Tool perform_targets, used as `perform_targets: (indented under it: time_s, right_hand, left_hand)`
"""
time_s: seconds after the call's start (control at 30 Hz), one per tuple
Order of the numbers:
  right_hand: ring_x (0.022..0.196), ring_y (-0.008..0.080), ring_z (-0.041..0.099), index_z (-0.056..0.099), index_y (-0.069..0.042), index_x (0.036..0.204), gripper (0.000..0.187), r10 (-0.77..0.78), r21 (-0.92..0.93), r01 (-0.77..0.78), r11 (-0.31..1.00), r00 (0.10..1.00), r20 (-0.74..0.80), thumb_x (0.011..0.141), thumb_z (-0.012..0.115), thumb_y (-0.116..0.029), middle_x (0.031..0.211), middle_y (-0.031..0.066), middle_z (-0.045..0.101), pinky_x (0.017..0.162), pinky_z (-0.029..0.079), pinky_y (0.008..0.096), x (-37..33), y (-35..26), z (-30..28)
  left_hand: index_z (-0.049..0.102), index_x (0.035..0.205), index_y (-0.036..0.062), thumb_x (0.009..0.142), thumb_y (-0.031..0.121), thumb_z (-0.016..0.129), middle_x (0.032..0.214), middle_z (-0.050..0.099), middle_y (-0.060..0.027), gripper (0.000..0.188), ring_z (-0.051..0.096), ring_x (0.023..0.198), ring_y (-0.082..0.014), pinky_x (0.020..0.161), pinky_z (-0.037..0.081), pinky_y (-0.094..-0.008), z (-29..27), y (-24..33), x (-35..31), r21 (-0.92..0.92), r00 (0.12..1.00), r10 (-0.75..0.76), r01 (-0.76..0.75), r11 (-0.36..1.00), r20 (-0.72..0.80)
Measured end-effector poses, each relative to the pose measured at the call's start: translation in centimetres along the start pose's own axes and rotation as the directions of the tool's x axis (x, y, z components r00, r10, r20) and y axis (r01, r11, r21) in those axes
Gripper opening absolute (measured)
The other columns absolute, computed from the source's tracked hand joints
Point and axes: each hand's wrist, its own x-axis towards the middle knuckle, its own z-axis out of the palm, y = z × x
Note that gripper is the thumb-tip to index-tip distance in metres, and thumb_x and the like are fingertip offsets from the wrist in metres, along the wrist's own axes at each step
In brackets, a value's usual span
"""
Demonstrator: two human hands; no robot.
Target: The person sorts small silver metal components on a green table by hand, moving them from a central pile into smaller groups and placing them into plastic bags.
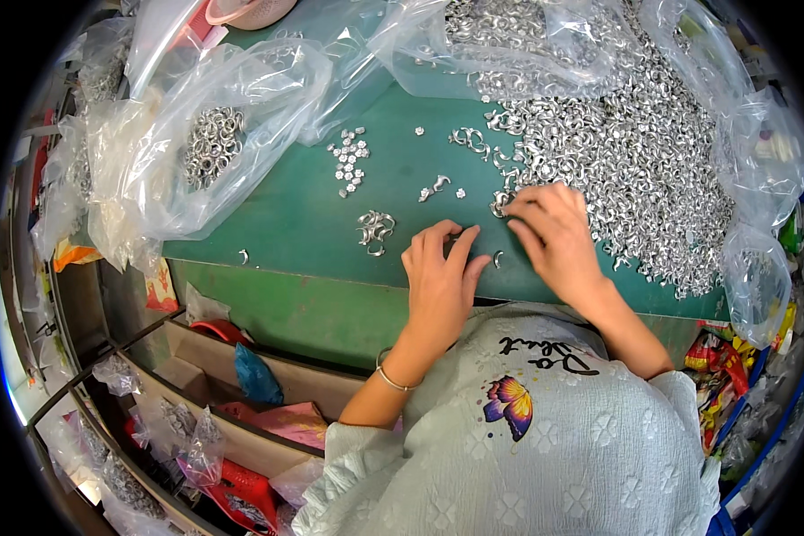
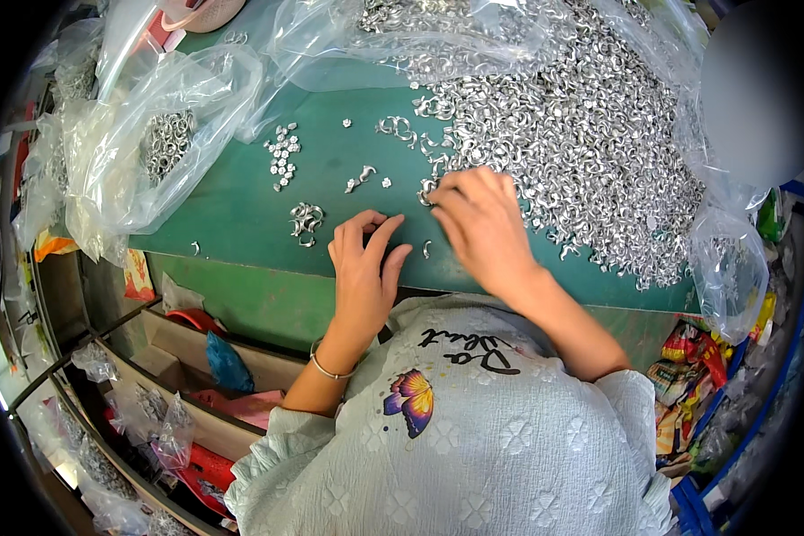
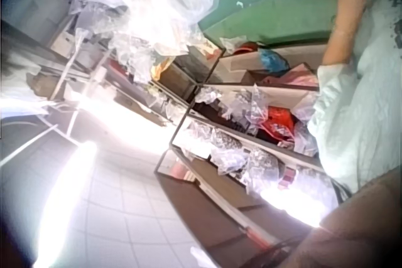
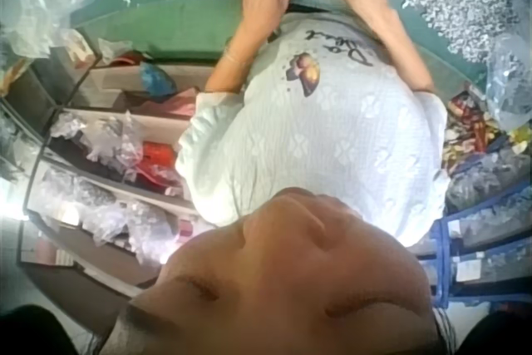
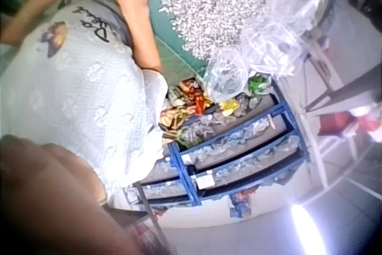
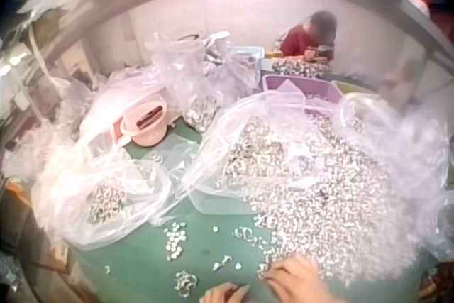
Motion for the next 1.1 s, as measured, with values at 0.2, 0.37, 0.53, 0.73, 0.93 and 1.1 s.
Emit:
perform_targets:
  time_s: [0.2, 0.37, 0.53, 0.73, 0.93, 1.1]
  right_hand:
    - [0.086, 0.0298, 0.059, 0.065, 0.0, 0.093, 0.012, 0.125, 0.058, -0.122, 0.991, 0.99, -0.062, 0.081, 0.065, 0.0, 0.092, 0.0114, 0.062, 0.078, 0.047, 0.0375, -0.2, 2.1, -2.9]
    - [0.086, 0.0315, 0.062, 0.064, 0.0, 0.096, 0.013, 0.307, 0.11, -0.327, 0.939, 0.938, 0.164, 0.083, 0.064, 0.0, 0.092, 0.013, 0.063, 0.076, 0.05, 0.0379, -3.1, 2.6, -5.7]
    - [0.087, 0.0336, 0.061, 0.063, 0.002, 0.097, 0.015, 0.317, 0.068, -0.342, 0.937, 0.917, 0.241, 0.082, 0.064, 0.001, 0.095, 0.0147, 0.061, 0.076, 0.049, 0.0374, -4.9, 1.8, -6.4]
    - [0.091, 0.0359, 0.06, 0.057, 0.0, 0.113, 0.031, 0.377, 0.041, -0.423, 0.905, 0.844, 0.381, 0.083, 0.065, -0.002, 0.106, 0.0156, 0.056, 0.077, 0.049, 0.0403, -5.9, 0.8, -5.5]
    - [0.094, 0.0391, 0.059, 0.053, -0.001, 0.118, 0.035, 0.326, 0.156, -0.406, 0.9, 0.867, 0.376, 0.085, 0.065, -0.005, 0.112, 0.0156, 0.051, 0.078, 0.049, 0.0449, -5.3, 0.5, -5.3]
    - [0.095, 0.0386, 0.059, 0.053, 0.0, 0.116, 0.034, 0.225, 0.209, -0.331, 0.92, 0.885, 0.408, 0.085, 0.065, -0.007, 0.114, 0.0149, 0.049, 0.078, 0.05, 0.0446, -5.6, 0.8, -5.1]
  left_hand:
    - [0.065, 0.104, 0.0018, 0.08, 0.003, 0.07, 0.104, 0.055, -0.0104, 0.024, 0.053, 0.092, -0.0271, 0.081, 0.042, -0.0377, 1.4, 1.3, -0.5, -0.055, 1.0, 0.011, -0.011, 0.998, 0.002]
    - [0.064, 0.097, -0.0019, 0.079, -0.009, 0.064, 0.098, 0.057, -0.012, 0.019, 0.055, 0.085, -0.028, 0.073, 0.046, -0.0364, 1.8, 0.3, -0.8, -0.176, 0.997, 0.062, -0.069, 0.982, -0.047]
    - [0.061, 0.104, -0.0033, 0.082, -0.009, 0.06, 0.102, 0.056, -0.0155, 0.024, 0.055, 0.09, -0.0326, 0.079, 0.047, -0.0384, 1.8, 1.3, -0.6, -0.234, 0.998, 0.055, -0.056, 0.971, -0.009]
    - [0.061, 0.11, -0.0007, 0.085, -0.009, 0.058, 0.105, 0.057, -0.0166, 0.027, 0.057, 0.095, -0.0334, 0.082, 0.048, -0.0386, 4.1, 3.5, -0.1, -0.319, 0.993, 0.103, -0.08, 0.944, 0.054]
    - [0.057, 0.116, -0.0043, 0.077, -0.015, 0.053, 0.113, 0.053, -0.0186, 0.04, 0.053, 0.101, -0.0364, 0.087, 0.045, -0.0414, 3.9, 3.3, 0.2, -0.221, 0.996, 0.085, -0.077, 0.972, 0.026]
    - [0.06, 0.114, -0.0021, 0.072, -0.02, 0.046, 0.112, 0.055, -0.0182, 0.047, 0.055, 0.102, -0.0354, 0.087, 0.047, -0.0393, 4.4, 4.1, -0.5, -0.308, 0.99, 0.092, -0.054, 0.95, 0.111]
